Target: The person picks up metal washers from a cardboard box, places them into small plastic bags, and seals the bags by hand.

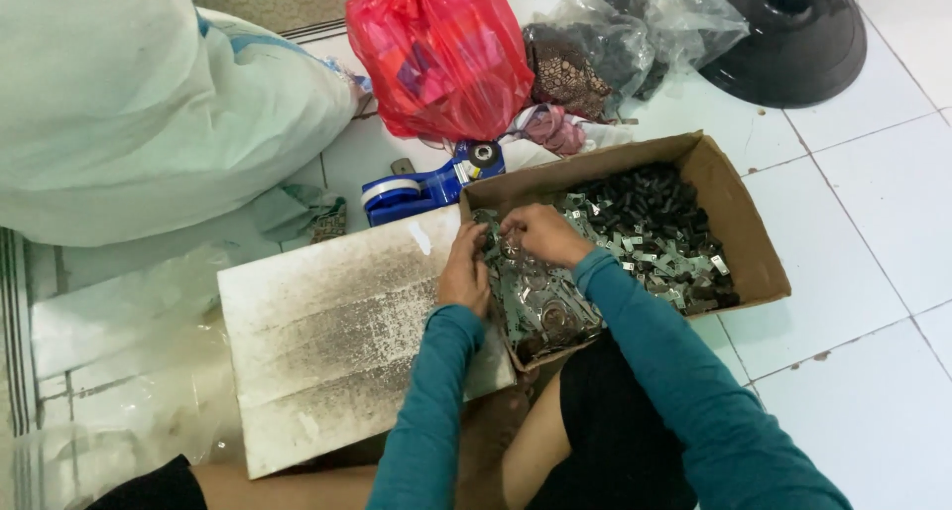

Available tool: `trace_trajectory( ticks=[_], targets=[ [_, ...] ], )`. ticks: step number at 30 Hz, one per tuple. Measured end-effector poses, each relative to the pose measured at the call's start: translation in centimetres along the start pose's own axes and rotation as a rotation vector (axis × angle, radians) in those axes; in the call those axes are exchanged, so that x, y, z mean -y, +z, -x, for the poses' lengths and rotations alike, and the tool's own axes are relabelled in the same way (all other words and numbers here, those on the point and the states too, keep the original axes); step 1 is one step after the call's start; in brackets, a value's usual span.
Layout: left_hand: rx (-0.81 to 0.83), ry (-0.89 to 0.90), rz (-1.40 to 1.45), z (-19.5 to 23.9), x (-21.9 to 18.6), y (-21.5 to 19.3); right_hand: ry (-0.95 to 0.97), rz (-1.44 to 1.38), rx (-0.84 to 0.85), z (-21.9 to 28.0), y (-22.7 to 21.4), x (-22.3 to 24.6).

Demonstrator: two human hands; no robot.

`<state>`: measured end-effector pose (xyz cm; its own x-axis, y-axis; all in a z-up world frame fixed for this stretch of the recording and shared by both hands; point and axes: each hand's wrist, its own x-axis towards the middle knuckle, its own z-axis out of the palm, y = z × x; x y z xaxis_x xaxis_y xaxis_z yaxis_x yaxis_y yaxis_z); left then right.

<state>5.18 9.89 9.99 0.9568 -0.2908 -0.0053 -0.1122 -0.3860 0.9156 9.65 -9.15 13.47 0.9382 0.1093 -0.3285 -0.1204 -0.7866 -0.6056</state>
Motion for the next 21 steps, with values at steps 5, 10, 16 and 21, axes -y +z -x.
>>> trace_trajectory(
  ticks=[5,10,16,21],
  targets=[
    [-0.054,-0.057,0.029,1.2,-0.5,0.3,-0.067,-0.091,-0.15,3.3,-0.4,5.5],
    [-0.227,-0.084,0.21,3.8,-1.3,-3.3,-0.154,-0.25,-0.142,5.5,0.8,9.1],
    [-0.338,-0.15,0.207,7.4,-1.4,-7.7,-0.303,-0.368,-0.016,6.1,3.6,11.9],
    [-0.453,-0.105,0.049,8.4,0.2,-9.4,-0.409,-0.258,-0.056,6.0,4.9,12.5]
  ],
)
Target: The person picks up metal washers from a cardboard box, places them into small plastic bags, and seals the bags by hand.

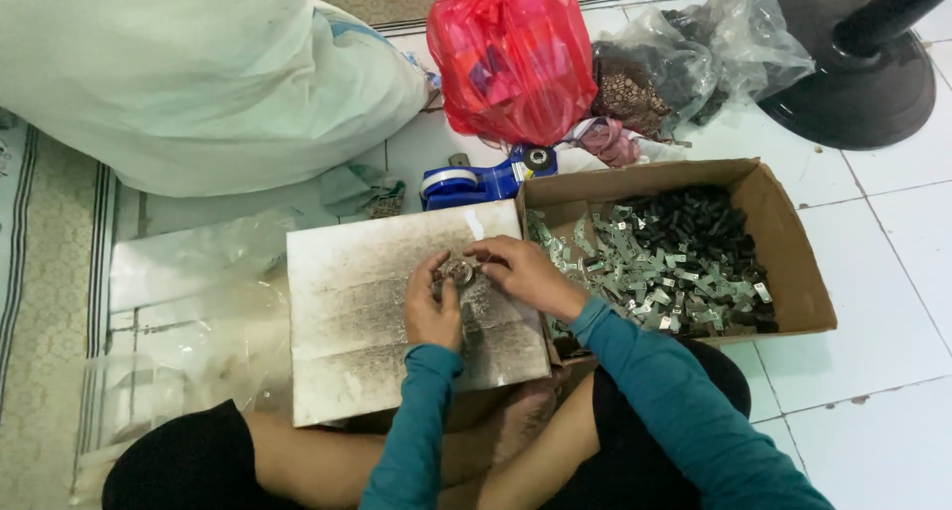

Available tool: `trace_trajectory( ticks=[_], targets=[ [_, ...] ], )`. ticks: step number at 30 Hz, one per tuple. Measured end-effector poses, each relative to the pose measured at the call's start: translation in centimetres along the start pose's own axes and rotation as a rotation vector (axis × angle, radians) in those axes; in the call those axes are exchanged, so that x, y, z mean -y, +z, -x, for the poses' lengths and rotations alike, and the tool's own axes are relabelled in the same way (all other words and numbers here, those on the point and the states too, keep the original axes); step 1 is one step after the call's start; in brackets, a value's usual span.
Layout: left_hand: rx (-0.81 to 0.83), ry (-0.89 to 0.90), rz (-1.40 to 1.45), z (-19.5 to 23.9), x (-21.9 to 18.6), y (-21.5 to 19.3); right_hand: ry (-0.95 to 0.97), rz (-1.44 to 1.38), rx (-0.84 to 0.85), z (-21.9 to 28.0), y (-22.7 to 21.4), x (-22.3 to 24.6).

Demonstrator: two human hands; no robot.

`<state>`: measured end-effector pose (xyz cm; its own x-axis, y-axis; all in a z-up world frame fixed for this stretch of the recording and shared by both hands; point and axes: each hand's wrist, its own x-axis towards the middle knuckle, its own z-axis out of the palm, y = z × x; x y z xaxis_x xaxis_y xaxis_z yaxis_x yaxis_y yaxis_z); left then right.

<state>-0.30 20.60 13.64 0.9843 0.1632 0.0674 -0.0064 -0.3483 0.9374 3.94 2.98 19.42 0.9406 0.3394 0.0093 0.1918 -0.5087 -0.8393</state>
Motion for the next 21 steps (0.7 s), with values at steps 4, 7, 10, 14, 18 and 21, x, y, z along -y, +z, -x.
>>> trace_trajectory(
  ticks=[4,7,10,14,18,21],
  targets=[
    [0.007,0.033,0.027,-0.2,-0.9,2.2,0.07,0.108,-0.081,-0.4,-2.7,-3.1],
    [0.076,0.094,0.004,-0.4,0.0,7.1,0.194,0.206,-0.143,0.0,-5.7,-7.5],
    [0.272,0.225,-0.064,-0.2,1.5,14.1,0.385,0.398,-0.071,0.9,-7.1,-13.9],
    [0.724,-0.007,-0.389,-0.2,7.9,23.6,0.633,0.628,0.178,1.2,-6.6,-16.0],
    [0.7,-0.093,-0.508,-1.0,4.8,22.0,0.518,0.738,0.224,1.7,-3.5,-18.5],
    [0.712,-0.11,-0.456,-1.7,9.7,24.1,0.486,0.818,0.169,1.1,-2.1,-21.0]
  ],
)
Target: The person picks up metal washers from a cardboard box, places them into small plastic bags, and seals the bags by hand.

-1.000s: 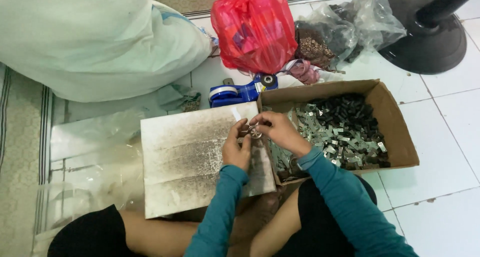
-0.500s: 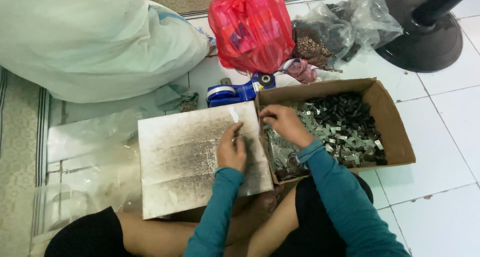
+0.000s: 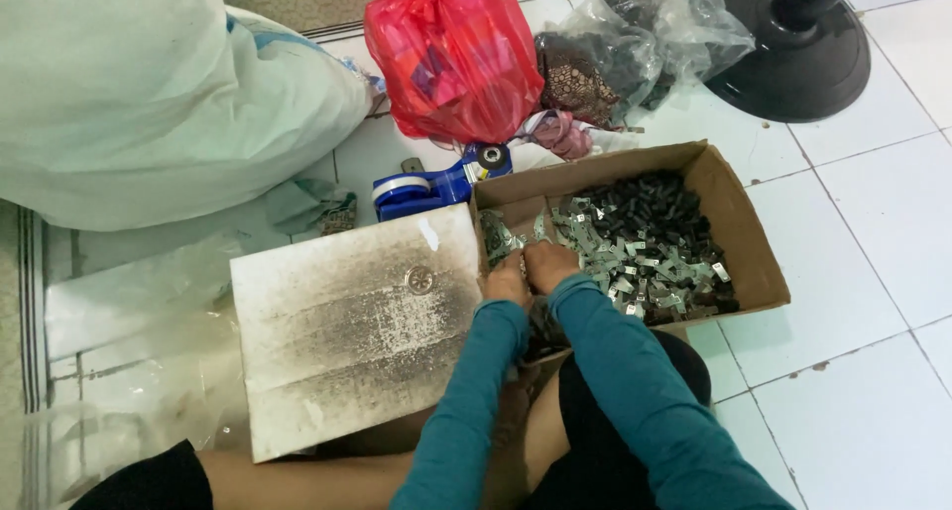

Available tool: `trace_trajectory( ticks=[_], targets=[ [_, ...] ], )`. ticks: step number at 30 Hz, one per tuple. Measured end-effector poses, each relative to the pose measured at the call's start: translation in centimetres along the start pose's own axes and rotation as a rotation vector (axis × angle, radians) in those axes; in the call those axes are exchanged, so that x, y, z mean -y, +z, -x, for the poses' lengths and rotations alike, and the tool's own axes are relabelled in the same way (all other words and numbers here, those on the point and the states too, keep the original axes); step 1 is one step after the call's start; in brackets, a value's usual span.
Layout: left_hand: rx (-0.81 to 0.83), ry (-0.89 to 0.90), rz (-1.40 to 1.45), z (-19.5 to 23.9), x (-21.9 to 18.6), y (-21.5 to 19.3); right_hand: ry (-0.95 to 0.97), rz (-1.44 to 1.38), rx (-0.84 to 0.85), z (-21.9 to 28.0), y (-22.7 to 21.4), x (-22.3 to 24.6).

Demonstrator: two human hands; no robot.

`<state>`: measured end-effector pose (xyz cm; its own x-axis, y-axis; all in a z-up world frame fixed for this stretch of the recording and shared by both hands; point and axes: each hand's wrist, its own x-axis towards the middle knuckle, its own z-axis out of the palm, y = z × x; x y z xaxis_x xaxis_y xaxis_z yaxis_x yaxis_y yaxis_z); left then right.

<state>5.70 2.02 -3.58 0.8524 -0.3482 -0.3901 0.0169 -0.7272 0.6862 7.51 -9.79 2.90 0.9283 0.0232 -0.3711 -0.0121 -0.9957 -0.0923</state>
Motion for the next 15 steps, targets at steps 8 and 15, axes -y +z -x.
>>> trace_trajectory(
  ticks=[8,15],
  targets=[
    [-0.113,0.103,0.055,3.5,-1.9,-2.5,0.053,-0.08,0.042,2.3,-2.0,1.6],
    [-0.173,0.154,0.491,6.3,-1.4,-5.3,0.108,-0.198,0.145,-0.3,0.4,-1.1]
  ],
)
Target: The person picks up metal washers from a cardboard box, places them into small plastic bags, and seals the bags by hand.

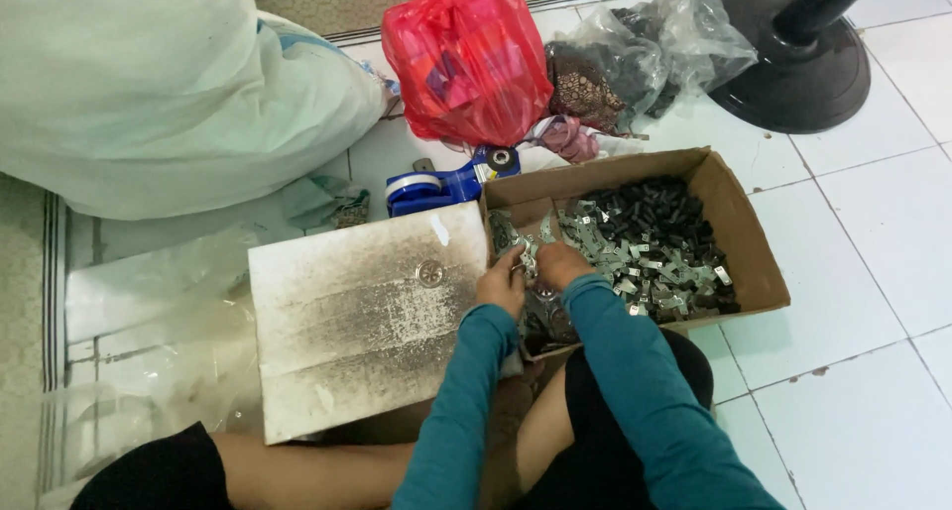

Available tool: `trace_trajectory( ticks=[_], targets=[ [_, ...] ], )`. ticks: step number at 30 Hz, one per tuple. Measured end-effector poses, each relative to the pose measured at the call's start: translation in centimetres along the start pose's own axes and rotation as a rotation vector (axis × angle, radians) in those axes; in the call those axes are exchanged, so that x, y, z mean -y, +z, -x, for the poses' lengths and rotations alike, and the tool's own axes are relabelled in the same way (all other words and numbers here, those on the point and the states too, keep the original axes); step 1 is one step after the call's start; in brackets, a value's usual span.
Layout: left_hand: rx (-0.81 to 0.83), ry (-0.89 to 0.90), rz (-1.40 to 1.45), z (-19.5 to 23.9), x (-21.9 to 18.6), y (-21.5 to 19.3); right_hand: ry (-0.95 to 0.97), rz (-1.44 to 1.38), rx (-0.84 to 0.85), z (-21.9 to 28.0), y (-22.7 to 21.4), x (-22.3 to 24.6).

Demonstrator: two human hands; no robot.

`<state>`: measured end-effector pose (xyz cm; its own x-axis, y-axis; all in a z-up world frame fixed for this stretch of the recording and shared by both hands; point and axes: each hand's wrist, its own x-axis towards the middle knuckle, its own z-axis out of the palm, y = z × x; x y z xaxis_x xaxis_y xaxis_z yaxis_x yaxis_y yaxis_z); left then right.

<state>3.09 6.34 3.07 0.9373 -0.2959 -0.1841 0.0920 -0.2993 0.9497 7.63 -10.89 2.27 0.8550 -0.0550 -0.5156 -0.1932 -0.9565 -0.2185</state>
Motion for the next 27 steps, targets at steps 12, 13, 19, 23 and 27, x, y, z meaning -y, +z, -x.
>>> trace_trajectory(
  ticks=[12,13,19,23,27],
  targets=[
    [-0.286,0.02,0.357,6.0,-3.6,-4.5,-0.287,-0.87,0.104,12.5,-11.5,7.3],
    [-0.293,0.019,0.355,6.8,-4.0,-5.3,-0.293,-0.868,0.11,12.6,-10.9,8.5],
    [-0.619,0.063,0.127,9.4,-5.2,-10.6,-0.463,-0.969,0.159,14.1,-10.0,13.9],
    [-0.658,0.024,-0.32,10.2,-4.6,-11.8,-0.402,-0.67,-0.094,11.6,-9.8,11.2],
    [-0.633,0.316,-0.356,7.9,-2.7,-8.1,-0.195,-0.246,-0.186,7.8,-8.2,4.4]
  ],
)
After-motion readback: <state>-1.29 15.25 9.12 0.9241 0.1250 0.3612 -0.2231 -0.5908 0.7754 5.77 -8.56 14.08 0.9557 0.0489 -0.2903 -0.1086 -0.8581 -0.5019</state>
